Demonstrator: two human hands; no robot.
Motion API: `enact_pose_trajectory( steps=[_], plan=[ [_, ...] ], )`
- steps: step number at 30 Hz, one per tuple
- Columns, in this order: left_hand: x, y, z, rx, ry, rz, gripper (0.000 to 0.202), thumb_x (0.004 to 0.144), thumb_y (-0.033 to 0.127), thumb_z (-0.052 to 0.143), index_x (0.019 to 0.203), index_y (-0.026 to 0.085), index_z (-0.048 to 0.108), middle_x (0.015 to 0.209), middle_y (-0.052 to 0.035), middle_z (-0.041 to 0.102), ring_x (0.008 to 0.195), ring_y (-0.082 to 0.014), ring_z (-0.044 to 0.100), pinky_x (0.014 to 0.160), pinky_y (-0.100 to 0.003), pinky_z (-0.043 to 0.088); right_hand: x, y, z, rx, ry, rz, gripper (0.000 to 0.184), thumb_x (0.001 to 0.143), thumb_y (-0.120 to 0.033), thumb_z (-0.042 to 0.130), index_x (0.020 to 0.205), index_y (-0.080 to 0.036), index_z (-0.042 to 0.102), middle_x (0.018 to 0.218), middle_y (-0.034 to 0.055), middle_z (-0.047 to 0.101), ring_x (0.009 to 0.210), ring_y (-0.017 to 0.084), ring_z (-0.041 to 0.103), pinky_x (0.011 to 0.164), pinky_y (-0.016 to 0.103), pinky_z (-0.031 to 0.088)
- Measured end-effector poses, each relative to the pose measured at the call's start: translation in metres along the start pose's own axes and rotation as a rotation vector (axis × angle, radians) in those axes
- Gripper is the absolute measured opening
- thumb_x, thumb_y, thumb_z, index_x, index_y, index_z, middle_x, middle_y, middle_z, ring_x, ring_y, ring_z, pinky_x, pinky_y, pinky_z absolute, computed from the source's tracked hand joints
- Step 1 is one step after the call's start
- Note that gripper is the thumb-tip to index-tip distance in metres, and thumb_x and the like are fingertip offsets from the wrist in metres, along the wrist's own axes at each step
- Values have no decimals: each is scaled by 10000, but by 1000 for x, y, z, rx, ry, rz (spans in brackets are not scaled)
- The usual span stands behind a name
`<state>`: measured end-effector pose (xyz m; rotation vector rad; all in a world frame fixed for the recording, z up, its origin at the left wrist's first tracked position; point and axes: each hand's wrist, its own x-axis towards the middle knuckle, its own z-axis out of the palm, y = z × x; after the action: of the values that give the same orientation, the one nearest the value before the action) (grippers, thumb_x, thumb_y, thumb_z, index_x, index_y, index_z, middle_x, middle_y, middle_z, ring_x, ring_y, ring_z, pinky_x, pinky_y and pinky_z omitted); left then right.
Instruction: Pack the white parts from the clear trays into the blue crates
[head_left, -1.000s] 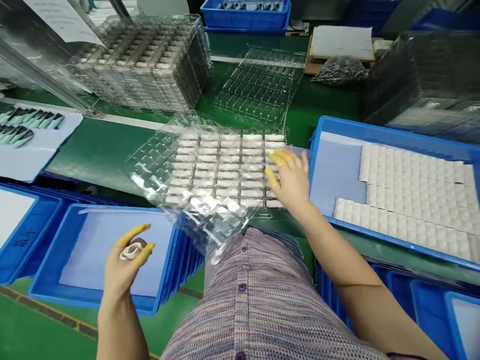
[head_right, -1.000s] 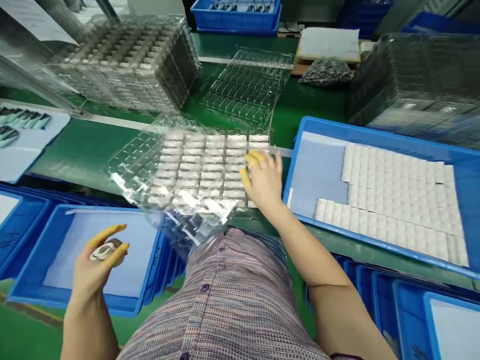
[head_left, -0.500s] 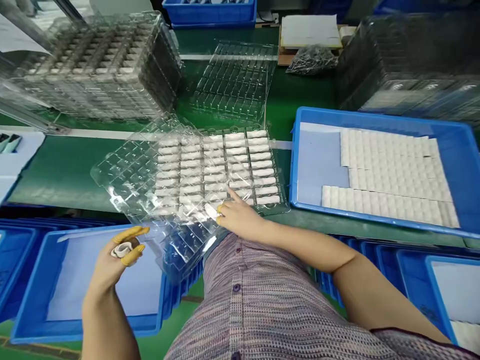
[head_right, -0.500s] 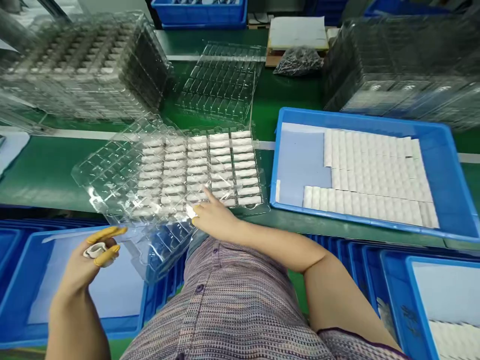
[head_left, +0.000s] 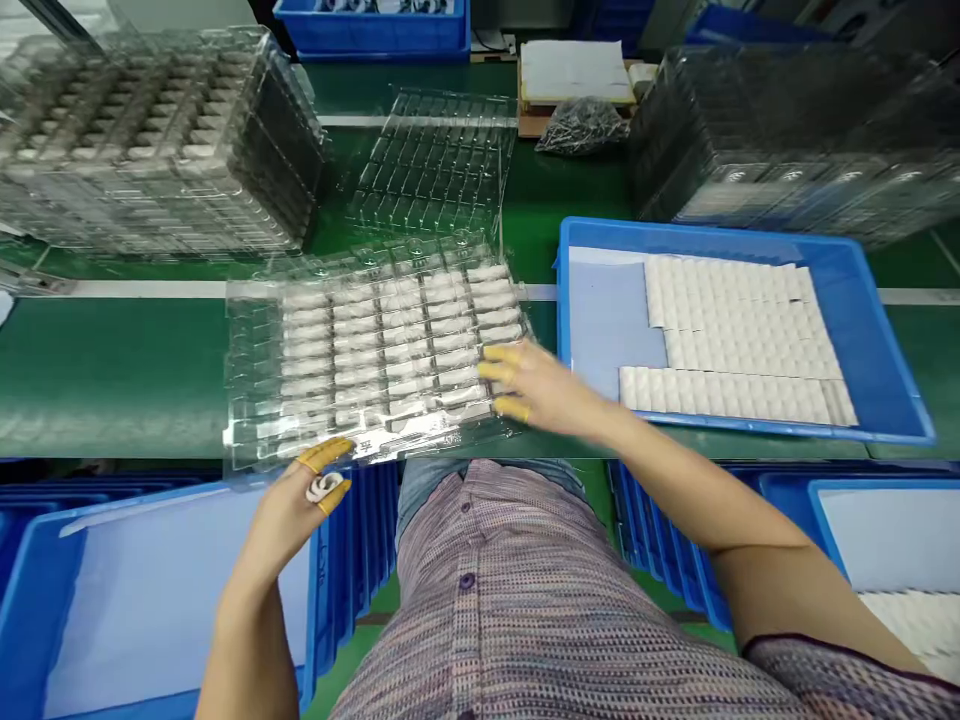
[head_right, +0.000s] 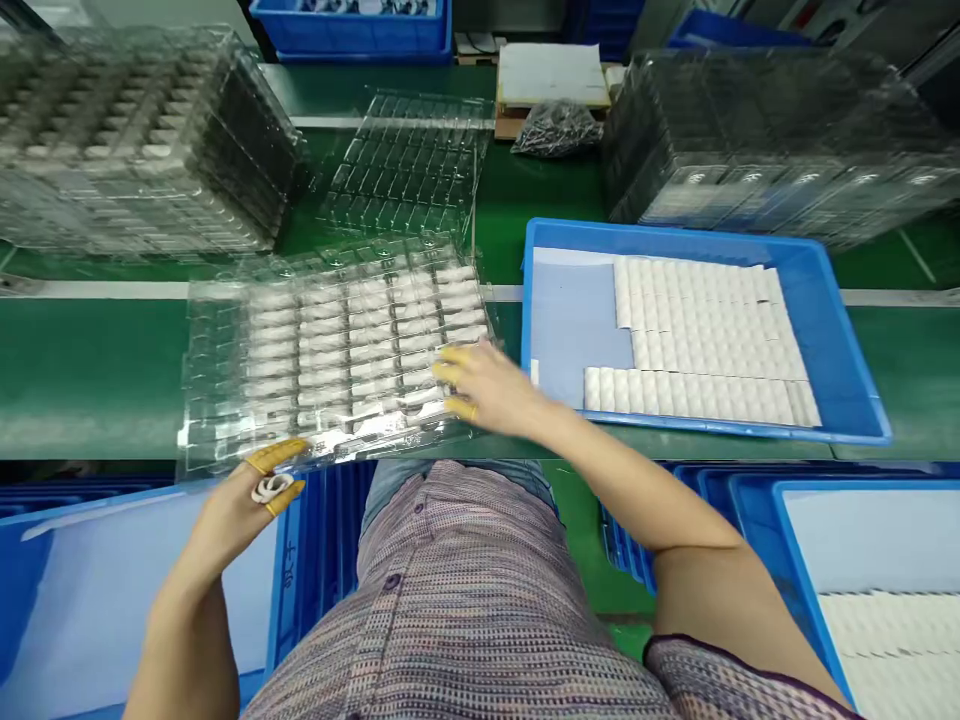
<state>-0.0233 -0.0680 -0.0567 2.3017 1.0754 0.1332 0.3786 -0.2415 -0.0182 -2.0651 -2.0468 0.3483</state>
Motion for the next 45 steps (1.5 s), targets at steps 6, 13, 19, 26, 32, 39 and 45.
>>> enact_pose_trajectory(
  steps=[6,13,19,26,32,39,45],
  plan=[
    [10,20,5,37,-10,-28,530,835,453,635,1326,263,698,1278,-77,765,1043,-291,749,880,-353,588,-26,-41,31,4,-101,108,541,1002,-225,616,1536,-179,546,1691,224,359,1329,362,613,1133,580,465],
    [11,27,4,75,-75,-115,606,833,494,624,1380,238,671,1134,-72,802,891,-285,761,782,-347,578,-50,-42,41,20,-97,118,482,1029,-287,601,1508,-245,582,1614,205,477,1295,346,621,1042,540,517],
    [-1,31,4,96,-115,-135,617,840,489,607,1406,247,653,1129,-76,799,898,-291,768,760,-339,576,-52,-28,47,33,-45,46,466,1063,-334,529,1523,-269,566,1660,158,441,1253,309,628,1059,532,502],
    [7,27,18,89,-100,-133,628,836,471,596,1404,211,651,1196,-118,771,1008,-321,756,844,-380,589,-37,-17,55,120,-87,69,530,1020,-423,609,1521,-255,570,1590,170,515,1333,322,613,1080,515,513],
    [7,25,22,101,-107,-163,600,854,450,562,1404,227,651,1195,-108,776,1014,-317,762,826,-375,581,-47,-24,61,194,8,110,630,973,-420,665,1557,-246,505,1625,172,468,1430,338,537,1148,549,488],
    [-8,2,16,102,-18,-206,498,835,444,602,1284,258,712,1135,-86,799,982,-321,765,834,-372,584,-21,-14,71,257,179,510,777,985,-290,531,1663,-57,231,1717,293,201,1625,401,195,1273,617,319],
    [-15,-30,0,195,63,-354,525,812,461,607,1270,233,721,1041,-120,795,949,-355,756,794,-401,575,29,-29,99,356,136,368,816,956,-201,478,1690,-80,141,1750,270,107,1644,385,114,1293,628,268]
  ],
)
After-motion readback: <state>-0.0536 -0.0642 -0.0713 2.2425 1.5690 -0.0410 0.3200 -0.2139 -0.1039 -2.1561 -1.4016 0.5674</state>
